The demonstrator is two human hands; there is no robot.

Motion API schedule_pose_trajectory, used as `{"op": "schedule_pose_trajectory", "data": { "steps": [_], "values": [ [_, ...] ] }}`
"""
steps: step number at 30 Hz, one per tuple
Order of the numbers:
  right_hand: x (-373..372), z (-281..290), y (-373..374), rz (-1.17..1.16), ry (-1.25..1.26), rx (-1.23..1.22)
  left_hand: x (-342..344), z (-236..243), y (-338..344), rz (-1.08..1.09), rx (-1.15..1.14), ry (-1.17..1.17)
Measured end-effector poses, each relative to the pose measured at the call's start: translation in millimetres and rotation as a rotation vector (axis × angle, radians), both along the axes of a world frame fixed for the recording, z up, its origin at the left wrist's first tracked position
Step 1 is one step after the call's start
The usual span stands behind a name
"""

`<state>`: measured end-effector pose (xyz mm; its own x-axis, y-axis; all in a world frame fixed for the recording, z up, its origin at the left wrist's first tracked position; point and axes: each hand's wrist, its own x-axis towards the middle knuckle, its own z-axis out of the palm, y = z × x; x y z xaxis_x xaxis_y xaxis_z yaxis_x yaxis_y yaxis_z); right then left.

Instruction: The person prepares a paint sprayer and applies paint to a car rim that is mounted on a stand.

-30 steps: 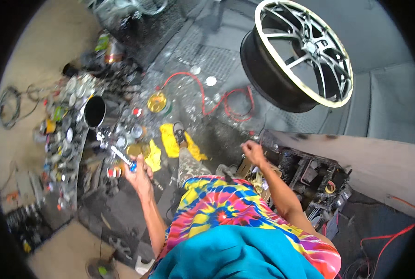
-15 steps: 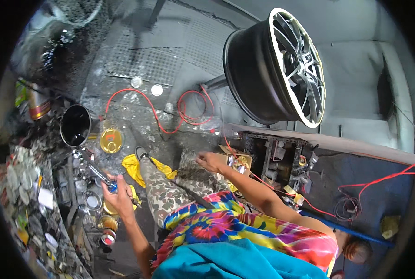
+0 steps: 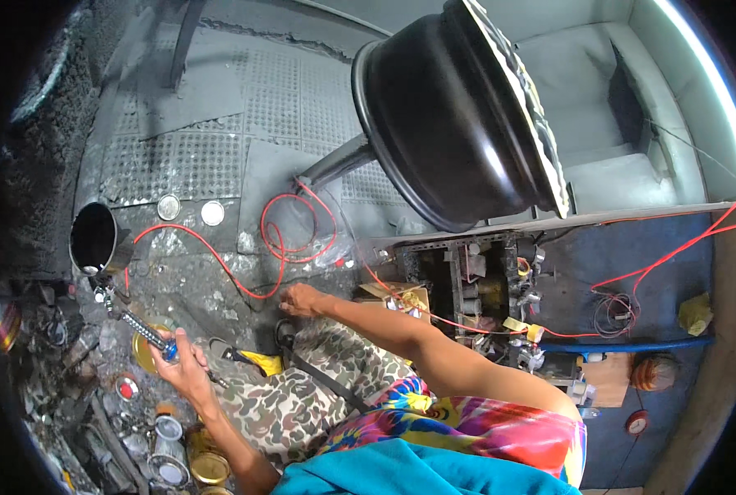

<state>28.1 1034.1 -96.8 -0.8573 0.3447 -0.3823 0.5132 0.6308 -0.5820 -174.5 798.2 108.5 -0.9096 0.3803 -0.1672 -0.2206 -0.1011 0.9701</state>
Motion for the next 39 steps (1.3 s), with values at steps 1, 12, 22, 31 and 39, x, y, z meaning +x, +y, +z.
{"op": "schedule_pose_trajectory", "data": {
  "steps": [1, 12, 22, 31, 39],
  "values": [
    [-17, -8, 5, -0.031, -0.022, -0.019, -6, -12, 9, 0.015, 0.001, 0.01],
    [-210, -154, 39, 0.012, 0.202, -0.188, -59, -108, 43, 0.049, 0.033, -0.071],
    [-419, -272, -24, 0.378, 0.569, 0.332, -87, -136, 2, 0.288, -0.123, -0.079],
    [-528, -279, -132, 0.6, 0.579, 0.508, -69, -125, -31, 0.452, -0.103, -0.006],
    [-514, -298, -86, 0.814, 0.662, 0.581, -61, -114, -29, 0.481, -0.043, -0.002]
  ]
}}
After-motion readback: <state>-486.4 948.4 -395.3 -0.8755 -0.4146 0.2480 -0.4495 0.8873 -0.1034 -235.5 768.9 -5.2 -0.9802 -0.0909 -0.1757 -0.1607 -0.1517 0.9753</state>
